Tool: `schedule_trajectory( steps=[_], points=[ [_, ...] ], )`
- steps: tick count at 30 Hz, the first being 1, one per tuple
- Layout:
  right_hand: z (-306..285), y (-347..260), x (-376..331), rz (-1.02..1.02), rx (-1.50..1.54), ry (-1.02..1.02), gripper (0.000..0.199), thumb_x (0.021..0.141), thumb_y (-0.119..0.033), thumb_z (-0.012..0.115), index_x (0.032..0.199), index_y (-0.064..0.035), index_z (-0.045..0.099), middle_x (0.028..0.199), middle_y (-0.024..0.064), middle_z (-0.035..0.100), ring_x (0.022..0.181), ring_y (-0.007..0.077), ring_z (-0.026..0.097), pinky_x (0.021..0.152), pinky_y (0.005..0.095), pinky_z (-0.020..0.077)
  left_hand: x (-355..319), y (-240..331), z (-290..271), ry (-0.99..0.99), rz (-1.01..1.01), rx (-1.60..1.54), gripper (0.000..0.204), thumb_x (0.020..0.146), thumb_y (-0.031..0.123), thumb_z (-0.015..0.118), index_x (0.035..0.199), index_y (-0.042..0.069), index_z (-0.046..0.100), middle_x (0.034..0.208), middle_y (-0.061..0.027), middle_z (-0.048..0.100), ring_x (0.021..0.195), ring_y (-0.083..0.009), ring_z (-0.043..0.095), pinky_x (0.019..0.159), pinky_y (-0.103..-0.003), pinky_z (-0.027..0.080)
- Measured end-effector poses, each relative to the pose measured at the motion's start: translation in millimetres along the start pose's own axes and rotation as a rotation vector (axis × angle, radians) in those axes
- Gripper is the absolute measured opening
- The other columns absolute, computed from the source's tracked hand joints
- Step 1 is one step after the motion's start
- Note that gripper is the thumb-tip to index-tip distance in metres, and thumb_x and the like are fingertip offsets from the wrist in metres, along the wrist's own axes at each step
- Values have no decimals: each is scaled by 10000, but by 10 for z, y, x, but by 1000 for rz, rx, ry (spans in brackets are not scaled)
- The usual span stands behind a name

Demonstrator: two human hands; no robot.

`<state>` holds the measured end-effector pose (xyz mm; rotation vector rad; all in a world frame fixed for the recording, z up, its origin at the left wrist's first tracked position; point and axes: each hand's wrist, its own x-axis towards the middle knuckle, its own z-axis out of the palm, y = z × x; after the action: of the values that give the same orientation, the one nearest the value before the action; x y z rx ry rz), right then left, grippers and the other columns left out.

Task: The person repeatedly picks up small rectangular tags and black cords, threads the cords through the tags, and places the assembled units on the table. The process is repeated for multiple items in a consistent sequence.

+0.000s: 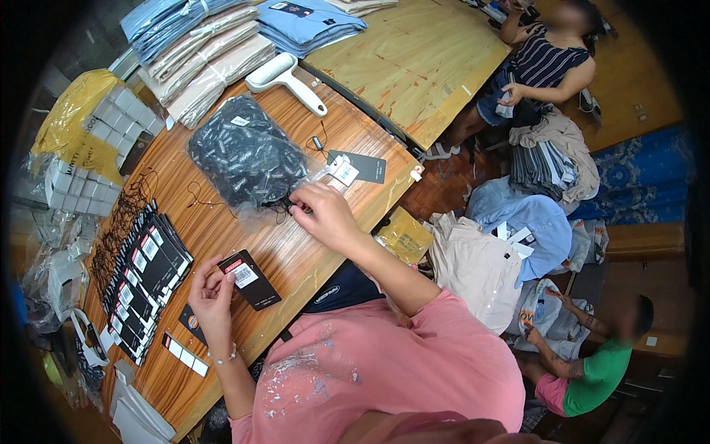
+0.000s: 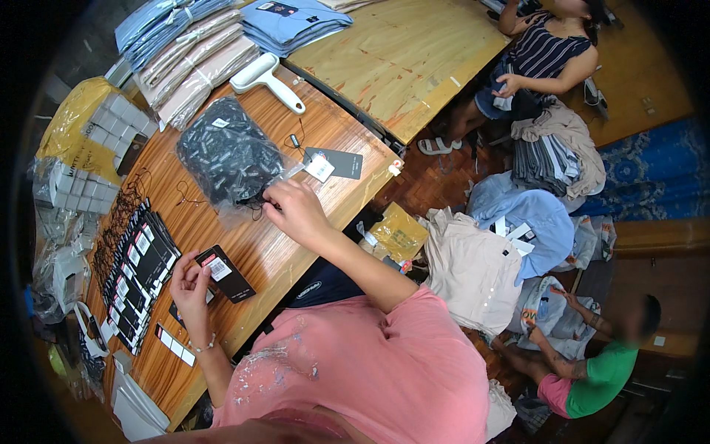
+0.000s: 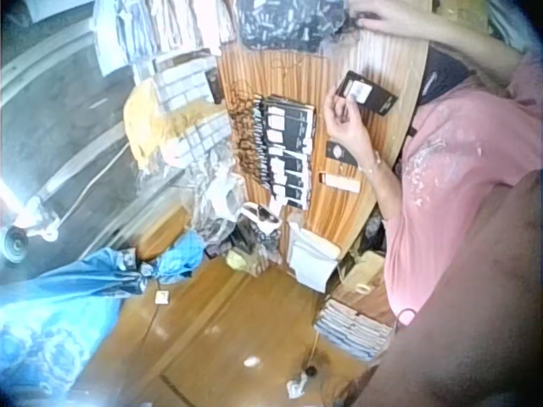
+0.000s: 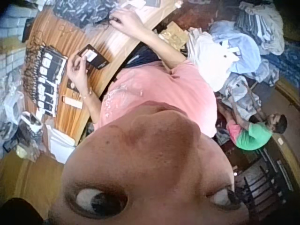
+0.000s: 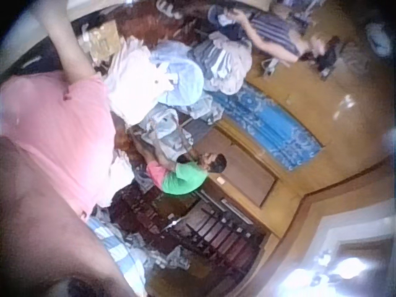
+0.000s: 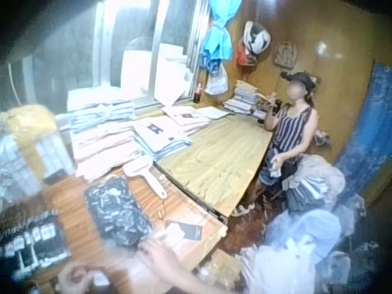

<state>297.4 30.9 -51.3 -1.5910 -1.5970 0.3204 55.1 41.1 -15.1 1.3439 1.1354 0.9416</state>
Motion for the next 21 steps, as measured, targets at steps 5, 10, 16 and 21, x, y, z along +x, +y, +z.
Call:
schedule_trajectory(
  steps=[5,10,16,21],
  points=[
    [-138,-199,122,-71,4,118,111,750,-135,584,798,-36,574,758,100,579,750,279,533,697,374,407,-67,21,-96,34,-16,-21,299,800,-20,574,1091,-7,509,744,-24,594,651,-31,524,560,-142,409],
    [-271,-371,304,-51,90,133,114,767,-123,579,766,-10,578,748,117,578,746,279,544,674,353,422,-158,4,-209,42,18,-52,300,798,-26,573,1091,-10,508,739,-23,590,656,-37,527,568,-147,420],
    [-318,-463,457,-1,343,200,147,796,-111,582,868,14,612,741,65,575,680,128,518,619,250,408,-238,-54,-358,57,39,-60,305,800,-34,565,1098,-16,503,766,-41,604,685,-52,550,608,-166,456],
    [-239,-411,553,10,393,196,134,786,-53,574,899,7,613,685,11,554,648,64,490,585,213,390,-286,-94,-426,61,41,-72,305,802,-33,564,1100,-17,502,774,-46,610,693,-56,557,613,-169,459]
  ],
)
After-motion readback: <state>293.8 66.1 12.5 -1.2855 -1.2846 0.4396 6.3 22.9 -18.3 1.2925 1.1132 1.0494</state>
